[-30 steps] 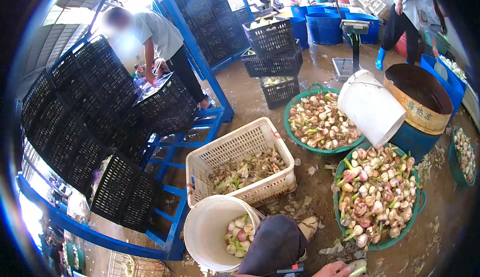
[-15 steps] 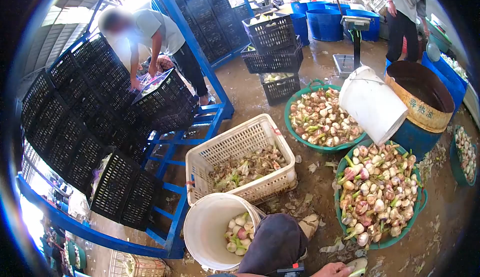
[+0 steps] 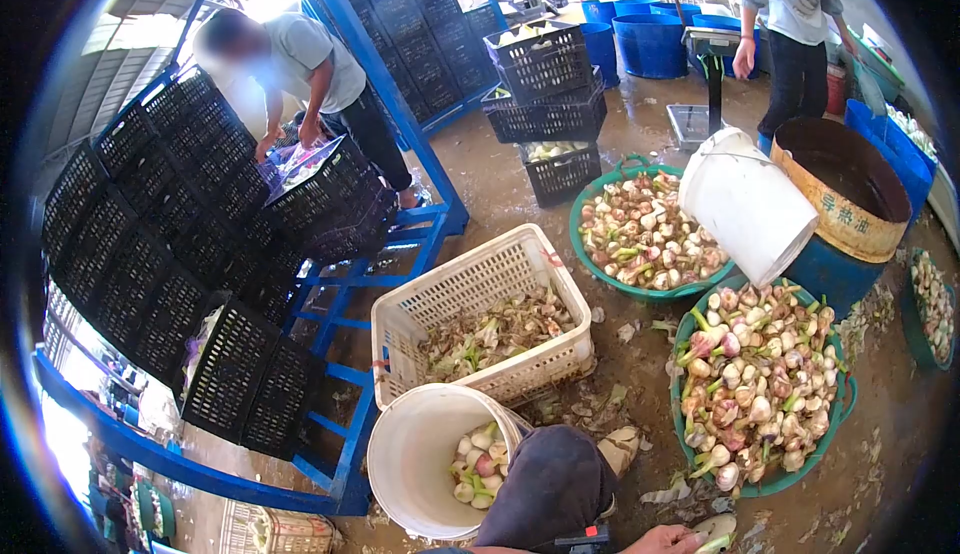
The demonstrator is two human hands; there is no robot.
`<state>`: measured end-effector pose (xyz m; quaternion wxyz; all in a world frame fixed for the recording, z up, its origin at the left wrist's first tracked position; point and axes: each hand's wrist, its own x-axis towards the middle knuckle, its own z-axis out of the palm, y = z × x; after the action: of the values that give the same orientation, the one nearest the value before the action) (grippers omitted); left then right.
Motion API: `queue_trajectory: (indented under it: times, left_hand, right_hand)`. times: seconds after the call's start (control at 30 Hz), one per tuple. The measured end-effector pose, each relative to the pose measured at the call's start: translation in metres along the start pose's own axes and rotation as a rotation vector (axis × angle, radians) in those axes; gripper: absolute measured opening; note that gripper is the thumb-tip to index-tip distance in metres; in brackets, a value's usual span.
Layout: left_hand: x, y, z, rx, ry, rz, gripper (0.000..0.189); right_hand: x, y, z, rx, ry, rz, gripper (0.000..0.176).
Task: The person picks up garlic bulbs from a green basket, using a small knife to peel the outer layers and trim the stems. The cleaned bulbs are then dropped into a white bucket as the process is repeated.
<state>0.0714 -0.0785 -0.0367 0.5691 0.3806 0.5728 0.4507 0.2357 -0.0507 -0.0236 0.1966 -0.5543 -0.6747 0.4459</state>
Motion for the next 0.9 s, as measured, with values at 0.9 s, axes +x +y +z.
queue_trajectory:
  times: [0.9]
  left_hand:
    - [-0.007,0.027,0.000,-0.613,-0.274,-0.258,0.048]
  right_hand:
    - [-0.014,0.019,-0.007,0.771,-0.024,0.326,0.020]
